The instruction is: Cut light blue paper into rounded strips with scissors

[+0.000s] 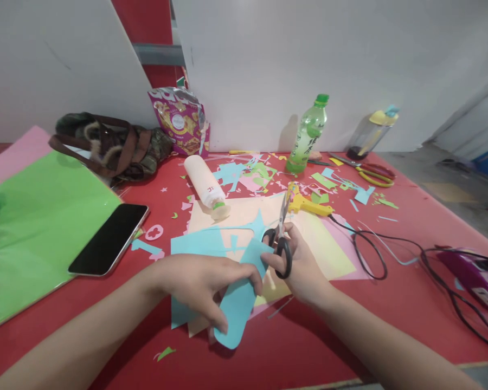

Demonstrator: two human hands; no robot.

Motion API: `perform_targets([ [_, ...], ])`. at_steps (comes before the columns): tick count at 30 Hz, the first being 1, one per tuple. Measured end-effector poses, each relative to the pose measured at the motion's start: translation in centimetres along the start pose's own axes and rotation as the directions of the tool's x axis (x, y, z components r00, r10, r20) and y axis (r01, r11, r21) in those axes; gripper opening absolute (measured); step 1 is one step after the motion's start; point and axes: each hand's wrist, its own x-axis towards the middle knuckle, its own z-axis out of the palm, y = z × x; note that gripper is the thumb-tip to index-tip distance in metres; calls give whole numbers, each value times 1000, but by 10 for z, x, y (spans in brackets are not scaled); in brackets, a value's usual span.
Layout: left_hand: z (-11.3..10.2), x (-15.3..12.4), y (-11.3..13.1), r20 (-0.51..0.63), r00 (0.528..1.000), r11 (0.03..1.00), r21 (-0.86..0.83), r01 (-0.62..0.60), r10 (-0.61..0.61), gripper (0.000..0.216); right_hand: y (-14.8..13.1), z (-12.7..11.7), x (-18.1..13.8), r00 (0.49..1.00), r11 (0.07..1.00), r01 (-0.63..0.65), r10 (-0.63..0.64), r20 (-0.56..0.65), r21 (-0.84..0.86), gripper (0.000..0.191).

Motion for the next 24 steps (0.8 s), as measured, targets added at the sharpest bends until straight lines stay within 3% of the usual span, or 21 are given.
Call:
perform_targets([
  [2,-3,-3,-2,11,1000,1000,-7,1,-1,43,-1,1,0,1000,1000,-16,16,3,-17,36],
  [7,-12,-10,-10,-62,995,986,154,-70,81,46,-3,2,2,998,996,-56,54,-30,-76,37],
  [12,-22,-15,-21,-176,984,990,140,30,-5,34,-2,2,2,997,988,-65,58,-51,-143,36],
  [16,-30,-21,-26,-310,948,991,84,105,-74,21,-1,1,3,994,988,-24,6,-111,-156,35],
  [20,-35,-25,-27,-506,843,980,-26,197,-183,17,-1,-1,4,983,990,18,-43,-179,-142,35],
  [24,-35,-21,-35,-699,672,969,-195,149,-244,17,-1,-2,6,961,989,64,-97,-259,-134,34],
])
